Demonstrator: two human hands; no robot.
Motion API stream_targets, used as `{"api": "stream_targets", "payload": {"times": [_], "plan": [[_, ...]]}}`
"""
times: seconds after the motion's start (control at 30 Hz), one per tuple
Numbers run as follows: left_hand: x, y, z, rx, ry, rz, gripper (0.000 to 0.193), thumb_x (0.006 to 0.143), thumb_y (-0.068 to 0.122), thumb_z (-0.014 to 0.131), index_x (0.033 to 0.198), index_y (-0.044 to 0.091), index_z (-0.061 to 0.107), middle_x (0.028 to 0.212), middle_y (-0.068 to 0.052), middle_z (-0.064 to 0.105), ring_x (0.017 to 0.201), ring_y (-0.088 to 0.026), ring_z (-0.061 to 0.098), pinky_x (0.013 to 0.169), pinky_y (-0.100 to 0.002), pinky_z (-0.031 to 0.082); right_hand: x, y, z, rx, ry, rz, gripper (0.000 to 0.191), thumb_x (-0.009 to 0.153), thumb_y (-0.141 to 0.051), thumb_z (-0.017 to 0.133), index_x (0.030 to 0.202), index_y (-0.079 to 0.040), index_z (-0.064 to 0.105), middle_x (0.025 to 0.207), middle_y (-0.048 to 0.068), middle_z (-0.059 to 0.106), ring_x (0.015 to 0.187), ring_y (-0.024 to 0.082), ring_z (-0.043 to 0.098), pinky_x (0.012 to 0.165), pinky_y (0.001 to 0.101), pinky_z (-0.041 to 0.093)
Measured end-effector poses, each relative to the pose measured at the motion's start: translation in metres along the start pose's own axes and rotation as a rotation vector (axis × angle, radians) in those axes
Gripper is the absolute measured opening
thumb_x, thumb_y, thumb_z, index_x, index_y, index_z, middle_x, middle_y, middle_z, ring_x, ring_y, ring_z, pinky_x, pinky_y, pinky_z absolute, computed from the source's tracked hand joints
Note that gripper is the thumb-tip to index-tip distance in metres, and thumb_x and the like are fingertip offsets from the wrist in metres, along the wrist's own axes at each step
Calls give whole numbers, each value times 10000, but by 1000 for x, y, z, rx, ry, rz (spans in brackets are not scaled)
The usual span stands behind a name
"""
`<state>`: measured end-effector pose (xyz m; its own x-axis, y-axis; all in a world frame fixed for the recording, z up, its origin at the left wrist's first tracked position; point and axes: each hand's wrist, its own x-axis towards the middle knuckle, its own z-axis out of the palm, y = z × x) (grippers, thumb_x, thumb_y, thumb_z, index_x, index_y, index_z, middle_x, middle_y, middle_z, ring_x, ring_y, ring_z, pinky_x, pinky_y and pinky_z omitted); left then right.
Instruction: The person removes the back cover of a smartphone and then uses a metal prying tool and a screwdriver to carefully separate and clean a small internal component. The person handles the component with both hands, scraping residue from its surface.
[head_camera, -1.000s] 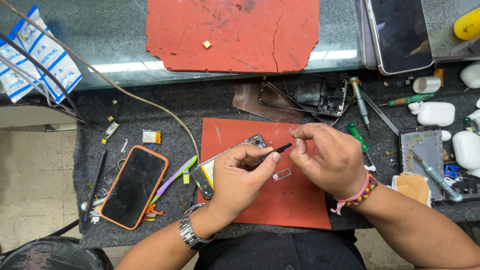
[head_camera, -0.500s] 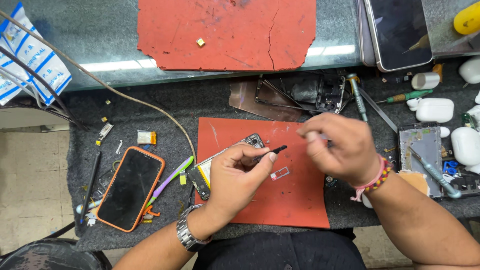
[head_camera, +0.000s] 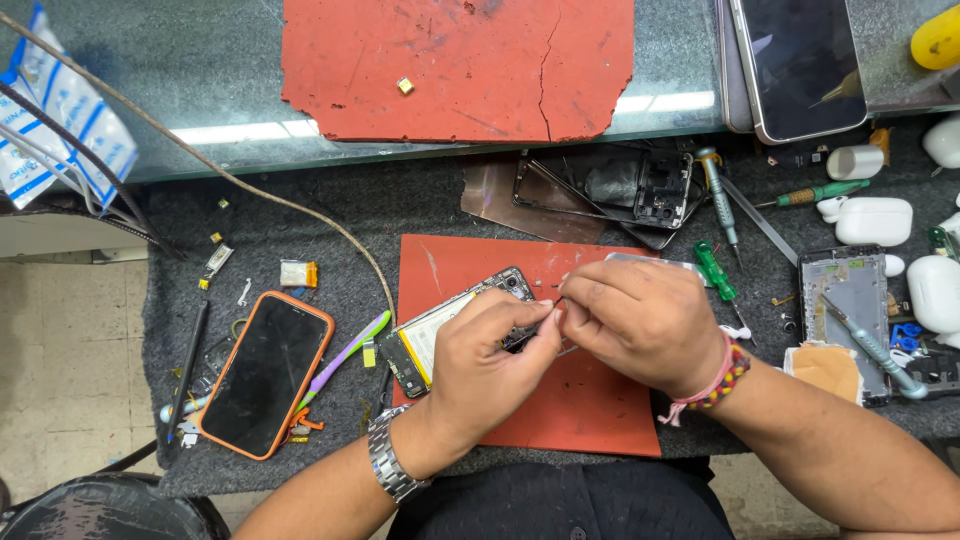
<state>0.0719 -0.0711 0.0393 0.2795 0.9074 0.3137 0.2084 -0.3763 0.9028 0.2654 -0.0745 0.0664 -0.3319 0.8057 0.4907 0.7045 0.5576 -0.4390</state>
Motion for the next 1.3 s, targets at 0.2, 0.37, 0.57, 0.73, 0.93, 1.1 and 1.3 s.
{"api": "stream_targets", "payload": {"times": [0.2,0.37,0.57,0.73,0.93,1.1,1.3], "plan": [[0,2,1,40,-1,31,117,861,30,802,954,22,731,879,-80,721,768,-184,723,665,-280,578,-3,0,7,116,11,138,130,808,-56,770,933,-43,738,889,90,751,785,235,747,681,325,588],[0,1,0,33,-34,24,91,873,31,797,935,30,731,868,-77,724,752,-179,723,647,-278,573,-5,8,6,237,-99,242,129,817,-84,764,940,-47,758,879,84,770,774,209,765,682,297,609],[0,-4,2,50,-42,-19,89,863,45,803,929,27,746,828,-73,714,712,-164,705,614,-269,548,-5,3,8,108,-41,181,94,809,-56,750,901,-56,728,832,82,738,761,243,739,671,338,581],[-4,-12,6,-182,-17,-229,100,887,37,789,975,-2,764,826,-32,709,701,-91,668,603,-228,514,-9,-4,11,73,50,222,98,800,-51,767,871,-53,700,844,87,737,707,230,716,630,334,566],[-11,-19,4,-546,32,-511,86,926,3,761,989,-49,738,831,-69,740,713,-71,665,612,-209,527,-6,13,6,-99,152,182,106,830,-28,746,899,-41,666,903,102,737,762,242,724,685,348,585],[-4,-25,-7,-619,23,-567,105,922,-1,726,1009,-60,722,926,-161,793,833,-142,764,737,-250,625,-7,52,-5,-118,200,333,70,888,-4,695,951,-25,672,909,108,723,784,241,731,705,326,578],[-2,-26,-6,-671,20,-601,106,920,-2,720,1006,-63,713,941,-165,789,855,-154,774,770,-271,637,-13,46,-6,141,31,323,21,922,-27,633,942,-28,641,942,98,742,801,229,742,727,299,579]]}}
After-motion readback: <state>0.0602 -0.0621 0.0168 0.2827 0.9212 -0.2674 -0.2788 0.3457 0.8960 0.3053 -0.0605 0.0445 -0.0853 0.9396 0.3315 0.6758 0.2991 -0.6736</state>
